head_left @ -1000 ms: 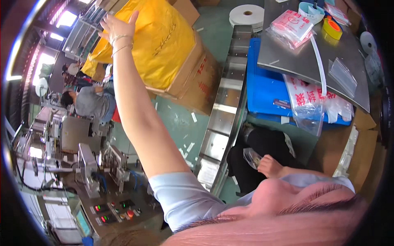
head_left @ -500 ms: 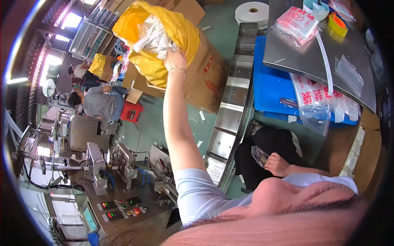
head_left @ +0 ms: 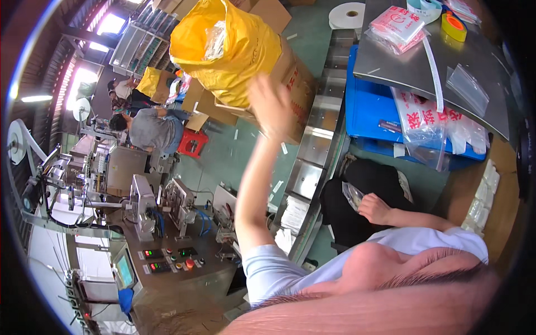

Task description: Packaging small white packets or components into individual plastic bags at a factory station.

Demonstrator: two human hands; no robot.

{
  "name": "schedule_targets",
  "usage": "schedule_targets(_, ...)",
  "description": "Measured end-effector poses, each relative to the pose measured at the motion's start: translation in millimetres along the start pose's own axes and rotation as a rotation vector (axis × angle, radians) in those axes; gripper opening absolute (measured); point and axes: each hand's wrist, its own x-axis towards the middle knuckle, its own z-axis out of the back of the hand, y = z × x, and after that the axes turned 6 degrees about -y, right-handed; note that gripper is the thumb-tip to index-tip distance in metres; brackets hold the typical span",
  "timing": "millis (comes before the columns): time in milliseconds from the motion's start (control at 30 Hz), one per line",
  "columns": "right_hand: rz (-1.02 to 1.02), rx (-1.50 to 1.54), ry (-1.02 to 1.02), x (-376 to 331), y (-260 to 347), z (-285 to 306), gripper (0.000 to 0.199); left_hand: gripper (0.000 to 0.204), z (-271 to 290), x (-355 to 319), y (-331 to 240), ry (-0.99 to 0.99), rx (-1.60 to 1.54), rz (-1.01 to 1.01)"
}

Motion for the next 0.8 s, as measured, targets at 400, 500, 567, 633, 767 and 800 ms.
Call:
schedule_targets(400, -0.223, -0.161, -0.062, -6.4, 43.7, 14.8, 0.01, 0.039, 46.5, -324.0, -143.8, 0.71, -0.358, 0.952)
schedule_targets(500, -0.187, -0.164, -0.05, -19.0, 37.3, 3.3, 0.009, 0.021, 40.7, -301.1, -151.2, 0.648, -0.216, 1.097)
schedule_targets(567, -0.161, -0.175, -0.043, -19.3, 34.1, -1.6, 0.009, 0.014, 24.8, -300.7, -145.9, 0.619, -0.22, 1.138)
schedule_targets(633, -0.184, -0.218, -0.083, -16.5, 28.9, -2.8, 0.009, 0.011, 8.8, -303.7, -134.9, 0.629, -0.243, 1.01)
schedule_targets(767, -0.177, -0.196, -0.152, 4.6, 26.9, 2.4, 0.009, 0.011, 9.2, -292.1, -118.2, 0.521, -0.221, 0.965)
schedule_targets(800, -0.195, -0.195, -0.186, 8.4, 29.3, 8.2, 0.009, 0.012, 6.4, -287.4, -119.8, 0.481, -0.233, 0.956)
